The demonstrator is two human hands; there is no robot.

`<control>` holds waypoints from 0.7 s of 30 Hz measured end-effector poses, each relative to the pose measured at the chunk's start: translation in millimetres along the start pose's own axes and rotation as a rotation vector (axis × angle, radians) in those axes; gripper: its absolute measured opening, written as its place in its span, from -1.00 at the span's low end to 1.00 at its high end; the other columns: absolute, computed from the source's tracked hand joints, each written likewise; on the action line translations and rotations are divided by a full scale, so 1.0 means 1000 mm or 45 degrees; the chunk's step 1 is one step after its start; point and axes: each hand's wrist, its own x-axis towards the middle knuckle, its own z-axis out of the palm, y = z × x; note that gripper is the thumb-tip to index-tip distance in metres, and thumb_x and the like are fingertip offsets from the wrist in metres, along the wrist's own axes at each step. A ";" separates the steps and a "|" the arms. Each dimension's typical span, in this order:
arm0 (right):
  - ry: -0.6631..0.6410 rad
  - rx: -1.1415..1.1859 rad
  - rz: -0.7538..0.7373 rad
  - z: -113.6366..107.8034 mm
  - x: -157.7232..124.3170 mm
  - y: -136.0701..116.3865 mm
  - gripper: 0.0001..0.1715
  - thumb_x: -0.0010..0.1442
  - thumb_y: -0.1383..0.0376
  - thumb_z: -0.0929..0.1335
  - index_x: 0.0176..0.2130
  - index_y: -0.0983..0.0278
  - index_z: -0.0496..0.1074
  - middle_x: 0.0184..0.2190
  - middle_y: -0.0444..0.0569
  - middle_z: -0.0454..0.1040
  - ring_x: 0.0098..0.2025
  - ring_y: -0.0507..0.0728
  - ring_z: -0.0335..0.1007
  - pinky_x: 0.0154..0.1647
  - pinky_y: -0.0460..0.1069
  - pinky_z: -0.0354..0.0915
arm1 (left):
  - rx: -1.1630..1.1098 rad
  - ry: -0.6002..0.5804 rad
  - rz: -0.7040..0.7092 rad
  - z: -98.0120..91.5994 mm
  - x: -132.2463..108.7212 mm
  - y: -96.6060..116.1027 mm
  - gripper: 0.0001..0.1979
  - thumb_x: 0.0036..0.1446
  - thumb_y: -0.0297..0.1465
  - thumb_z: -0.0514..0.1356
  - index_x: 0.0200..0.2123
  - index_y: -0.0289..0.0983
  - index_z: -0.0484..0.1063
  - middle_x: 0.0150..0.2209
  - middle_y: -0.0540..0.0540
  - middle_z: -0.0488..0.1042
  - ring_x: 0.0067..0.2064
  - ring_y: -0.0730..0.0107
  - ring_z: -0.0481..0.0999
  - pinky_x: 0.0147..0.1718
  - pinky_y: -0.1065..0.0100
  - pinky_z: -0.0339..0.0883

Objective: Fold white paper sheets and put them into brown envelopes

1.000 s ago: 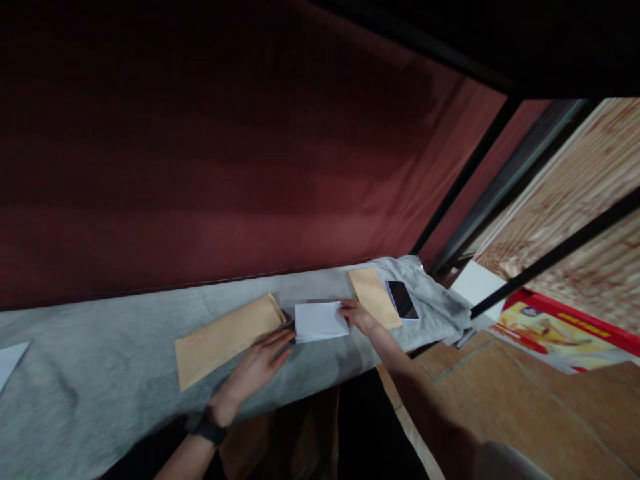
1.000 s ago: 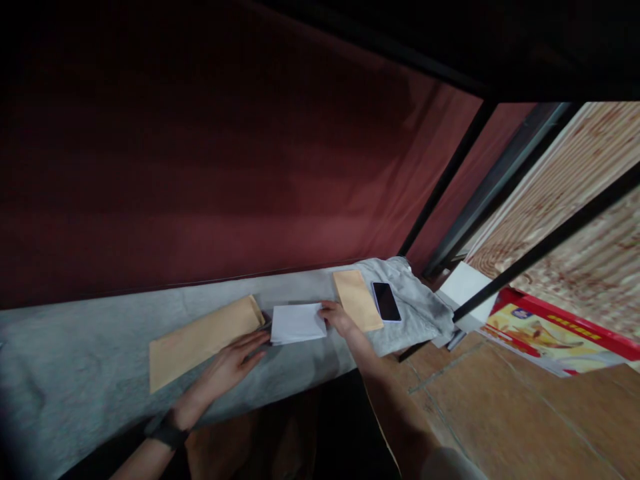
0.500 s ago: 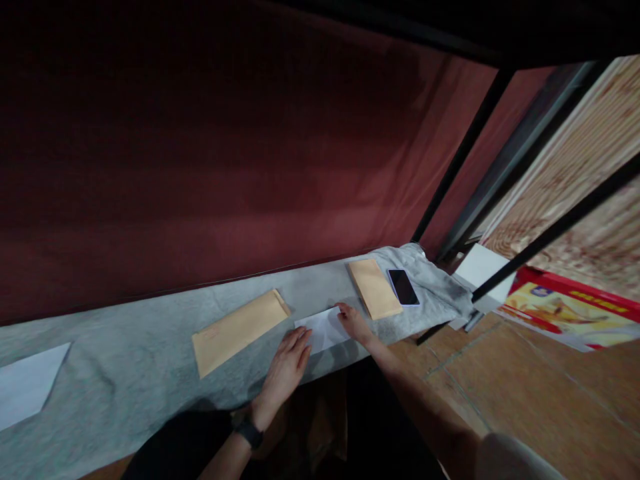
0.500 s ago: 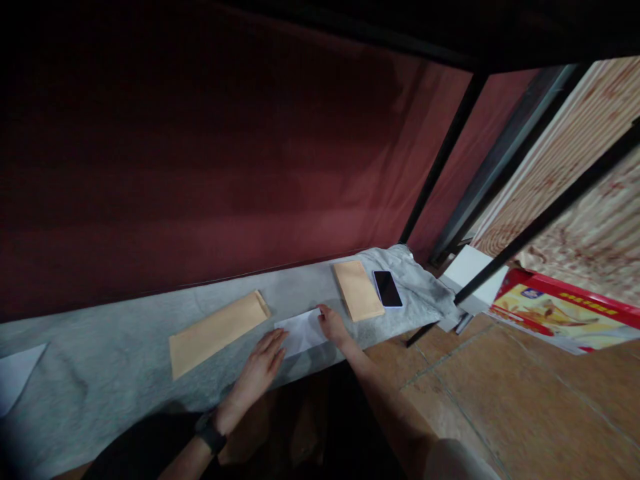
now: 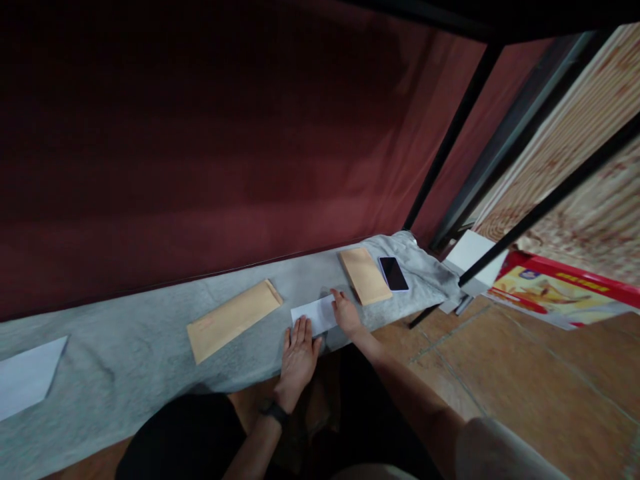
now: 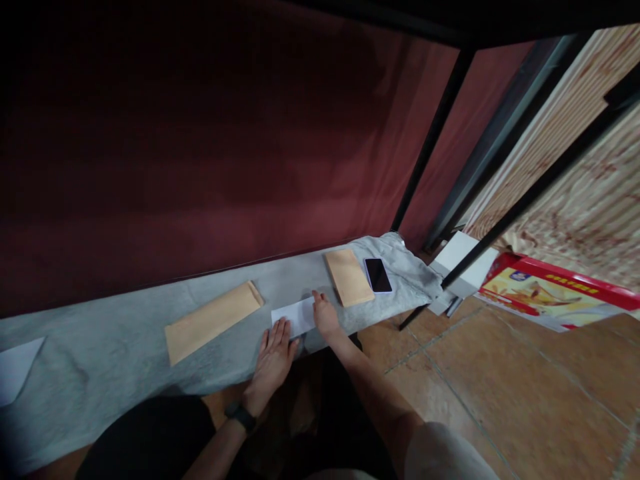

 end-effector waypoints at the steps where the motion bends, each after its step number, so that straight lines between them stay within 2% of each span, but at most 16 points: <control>1: 0.023 -0.046 -0.020 0.000 -0.003 -0.002 -0.41 0.37 0.45 0.18 0.33 0.24 0.27 0.14 0.18 0.45 0.07 0.22 0.47 0.10 0.07 0.35 | 0.000 -0.001 -0.016 -0.001 0.001 0.002 -0.42 0.40 -0.27 -0.08 0.39 -0.39 0.16 0.39 -0.36 0.20 0.45 0.00 0.12 0.37 -0.15 0.04; 4: 0.070 -0.166 -0.191 0.006 -0.015 -0.010 -0.44 0.39 0.40 0.20 0.32 0.27 0.29 0.22 0.23 0.41 0.21 0.29 0.34 0.22 0.17 0.26 | -0.006 0.039 -0.045 -0.002 0.007 0.008 -0.42 0.40 -0.31 -0.09 0.41 -0.37 0.14 0.38 -0.36 0.23 0.44 0.01 0.13 0.38 -0.18 0.00; 7: 0.010 -0.134 -0.349 0.020 -0.028 -0.016 -0.49 0.45 0.32 0.17 0.31 0.23 0.33 0.31 0.13 0.34 0.33 0.25 0.22 0.33 0.21 0.15 | -0.008 0.061 -0.038 -0.001 0.016 0.013 -0.40 0.36 -0.39 -0.10 0.43 -0.38 0.08 0.40 -0.34 0.19 0.46 0.06 0.08 0.41 -0.14 -0.07; 10: -0.012 -0.162 -0.325 0.030 -0.037 -0.014 -0.47 0.48 0.24 0.16 0.35 0.23 0.28 0.39 0.11 0.24 0.43 0.26 0.09 0.41 0.25 0.00 | 0.005 -0.013 -0.045 0.002 0.026 0.014 -0.39 0.34 -0.42 -0.11 0.44 -0.33 0.08 0.43 -0.26 0.14 0.48 0.10 0.03 0.42 -0.10 -0.09; 13: -0.021 -0.212 -0.306 0.033 -0.039 -0.011 -0.41 0.47 0.18 0.19 0.40 0.24 0.20 0.44 0.12 0.11 0.47 0.30 -0.02 0.45 0.27 -0.11 | 0.014 -0.054 -0.136 0.005 0.031 0.010 -0.40 0.37 -0.36 -0.13 0.43 -0.33 0.09 0.45 -0.26 0.10 0.49 0.09 -0.03 0.42 -0.08 -0.09; 21: 0.035 -0.229 -0.198 0.034 -0.040 -0.014 -0.31 0.44 0.14 0.23 0.43 0.33 0.13 0.46 0.23 0.04 0.48 0.39 -0.07 0.45 0.34 -0.14 | 0.059 -0.080 -0.286 0.001 0.024 -0.008 -0.32 0.39 -0.22 -0.10 0.44 -0.48 0.00 0.45 -0.38 0.04 0.50 0.04 -0.06 0.43 -0.01 -0.16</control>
